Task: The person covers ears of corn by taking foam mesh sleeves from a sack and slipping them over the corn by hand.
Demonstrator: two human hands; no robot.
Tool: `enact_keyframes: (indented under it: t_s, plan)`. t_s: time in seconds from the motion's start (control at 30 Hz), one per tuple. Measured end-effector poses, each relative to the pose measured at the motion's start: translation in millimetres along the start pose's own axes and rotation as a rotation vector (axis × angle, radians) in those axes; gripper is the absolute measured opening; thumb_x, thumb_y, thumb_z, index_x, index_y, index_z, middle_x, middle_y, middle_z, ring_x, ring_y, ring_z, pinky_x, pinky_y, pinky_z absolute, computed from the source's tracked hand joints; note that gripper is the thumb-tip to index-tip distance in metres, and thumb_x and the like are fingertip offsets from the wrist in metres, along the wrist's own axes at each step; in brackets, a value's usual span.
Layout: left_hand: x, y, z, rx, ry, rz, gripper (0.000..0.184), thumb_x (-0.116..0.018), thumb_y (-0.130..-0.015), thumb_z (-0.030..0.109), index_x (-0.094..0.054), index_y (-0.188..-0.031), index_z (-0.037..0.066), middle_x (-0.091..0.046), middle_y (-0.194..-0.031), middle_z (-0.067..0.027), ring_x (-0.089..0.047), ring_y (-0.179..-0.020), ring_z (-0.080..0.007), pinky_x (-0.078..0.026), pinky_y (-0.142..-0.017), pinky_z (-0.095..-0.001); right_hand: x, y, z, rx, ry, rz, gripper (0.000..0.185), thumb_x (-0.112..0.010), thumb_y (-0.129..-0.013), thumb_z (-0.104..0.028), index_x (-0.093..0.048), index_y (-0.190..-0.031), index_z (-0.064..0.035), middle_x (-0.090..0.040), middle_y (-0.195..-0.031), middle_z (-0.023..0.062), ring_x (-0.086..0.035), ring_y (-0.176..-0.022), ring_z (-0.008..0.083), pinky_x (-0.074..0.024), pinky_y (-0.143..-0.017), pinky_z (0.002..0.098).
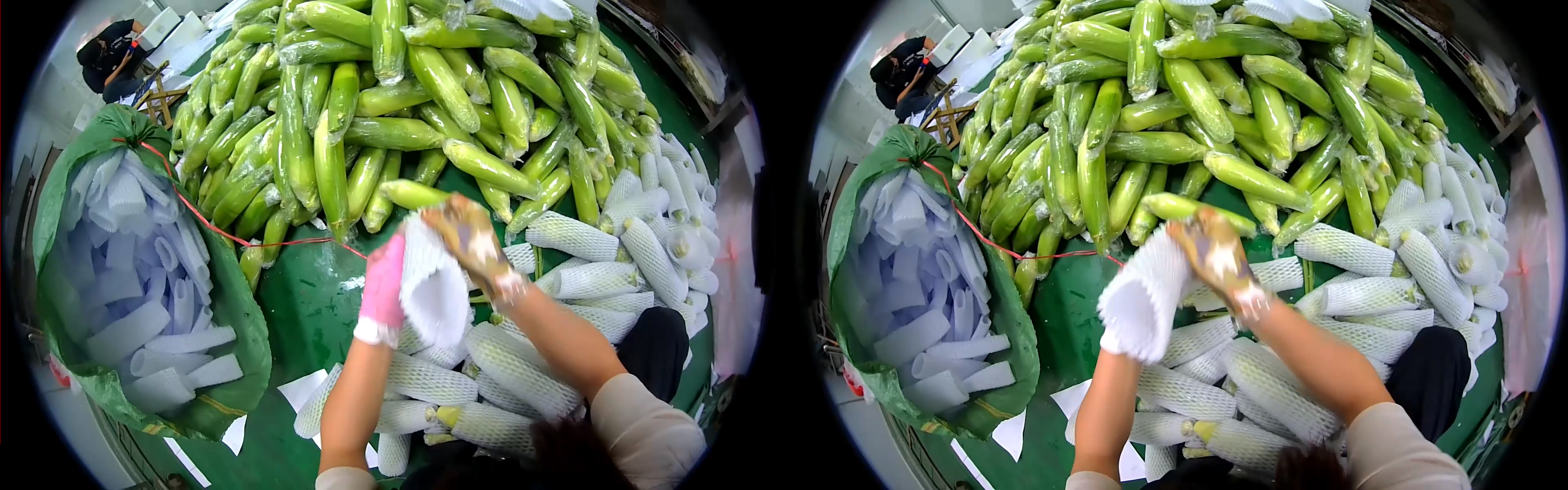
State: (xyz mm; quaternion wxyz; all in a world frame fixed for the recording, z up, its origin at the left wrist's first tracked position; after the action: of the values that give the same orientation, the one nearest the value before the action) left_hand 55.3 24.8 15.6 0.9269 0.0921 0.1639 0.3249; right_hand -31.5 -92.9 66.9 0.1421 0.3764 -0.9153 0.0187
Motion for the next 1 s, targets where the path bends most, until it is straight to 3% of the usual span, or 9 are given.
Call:
enact_keyframes:
  t_s: [0.07,0.13,0.47,0.53,0.6,0.67,0.8,0.9,1.0]
  plan:
    - [-6,-5,47,-0.120,-0.032,0.116,0.032,-0.053,-0.092,0.022,-0.064,-0.101,-0.007,-0.068,-0.092,-0.0103,-0.065,-0.078,-0.0167,-0.053,-0.071,-0.0292,-32,-48,47,-0.333,-1.415,-0.260,0.020,-0.060,-0.087,-0.028,-0.054,-0.084,-0.0086,-0.060,-0.074,0.0104,-0.058,-0.069,0.0246,-0.0497,-0.068,0.0362]
    - [5,-22,37,0.004,0.173,0.196,0.030,-0.054,-0.090,0.019,-0.062,-0.104,-0.006,-0.068,-0.093,-0.0113,-0.065,-0.080,-0.0193,-0.053,-0.072,-0.0301,-48,-77,80,-0.236,-1.580,-0.464,0.010,-0.057,-0.088,-0.020,-0.057,-0.090,-0.0102,-0.062,-0.086,0.0118,-0.060,-0.080,0.0264,-0.0503,-0.075,0.0388]
    - [57,-90,-127,-0.071,1.052,0.674,0.017,-0.058,-0.080,0.012,-0.057,-0.064,0.007,-0.058,-0.065,-0.0056,-0.059,-0.062,-0.0196,-0.048,-0.059,-0.0348,-55,-54,115,0.499,0.938,0.414,0.028,-0.046,-0.093,-0.030,-0.055,-0.096,-0.0045,-0.065,-0.075,0.0144,-0.064,-0.070,0.0315,-0.0491,-0.062,0.0411]
    - [48,-84,-110,-0.065,1.049,0.734,0.020,-0.057,-0.078,0.015,-0.057,-0.063,0.002,-0.059,-0.064,-0.0079,-0.060,-0.063,-0.0222,-0.048,-0.061,-0.0394,-45,-56,92,-0.103,0.955,-0.182,0.032,-0.044,-0.091,-0.027,-0.051,-0.113,-0.0042,-0.059,-0.115,0.0167,-0.061,-0.098,0.0330,-0.0485,-0.081,0.0435]
    - [48,-77,-82,0.146,-0.766,0.653,0.030,-0.055,-0.076,0.025,-0.060,-0.070,-0.005,-0.063,-0.077,-0.0243,-0.061,-0.072,-0.0394,-0.047,-0.069,-0.0445,-37,-30,81,0.277,1.126,-0.200,0.048,-0.052,-0.086,-0.026,-0.042,-0.127,-0.0042,-0.048,-0.131,0.0169,-0.050,-0.116,0.0330,-0.0418,-0.095,0.0433]
    - [31,-68,-85,0.121,-0.634,0.570,0.031,-0.056,-0.075,0.028,-0.062,-0.071,-0.002,-0.061,-0.082,-0.0272,-0.058,-0.075,-0.0447,-0.047,-0.070,-0.0453,-17,-4,80,0.282,1.066,-0.292,0.084,-0.070,-0.070,-0.031,-0.029,-0.140,-0.0080,-0.042,-0.136,0.0174,-0.042,-0.125,0.0335,-0.0352,-0.102,0.0451]
    - [-53,-37,-91,0.009,-0.414,0.025,0.031,-0.058,-0.081,0.027,-0.061,-0.096,0.001,-0.062,-0.100,-0.0204,-0.057,-0.089,-0.0363,-0.045,-0.081,-0.0429,52,38,43,0.456,0.750,-0.452,0.086,-0.077,-0.064,-0.043,-0.040,-0.132,-0.0063,-0.052,-0.124,0.0190,-0.050,-0.117,0.0310,-0.0397,-0.097,0.0442]
    - [-121,14,-38,-0.177,-0.401,-0.373,0.037,-0.062,-0.083,0.025,-0.058,-0.113,0.005,-0.059,-0.117,-0.0151,-0.053,-0.109,-0.0310,-0.040,-0.096,-0.0401,124,68,-41,0.083,0.513,-0.490,0.070,-0.075,-0.069,-0.047,-0.051,-0.116,-0.0008,-0.064,-0.097,0.0193,-0.063,-0.088,0.0274,-0.0502,-0.079,0.0381]
    - [-125,40,18,-0.176,-0.634,-0.227,0.037,-0.067,-0.081,0.025,-0.061,-0.111,0.005,-0.061,-0.113,-0.0155,-0.055,-0.107,-0.0319,-0.041,-0.095,-0.0401,204,99,-89,-0.366,0.765,-0.560,0.064,-0.075,-0.070,-0.045,-0.055,-0.109,0.0008,-0.066,-0.087,0.0173,-0.066,-0.077,0.0268,-0.0525,-0.071,0.0367]
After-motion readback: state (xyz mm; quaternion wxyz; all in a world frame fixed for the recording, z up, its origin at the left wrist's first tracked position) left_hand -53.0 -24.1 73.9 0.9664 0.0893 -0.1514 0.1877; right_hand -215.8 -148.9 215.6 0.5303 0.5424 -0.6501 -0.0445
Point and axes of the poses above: each hand's wrist, its own y-axis away from the middle knuckle, its own x-axis out of the back of the hand, z = x × y, the point moved 4 cm from there along -y, towards the middle knuckle
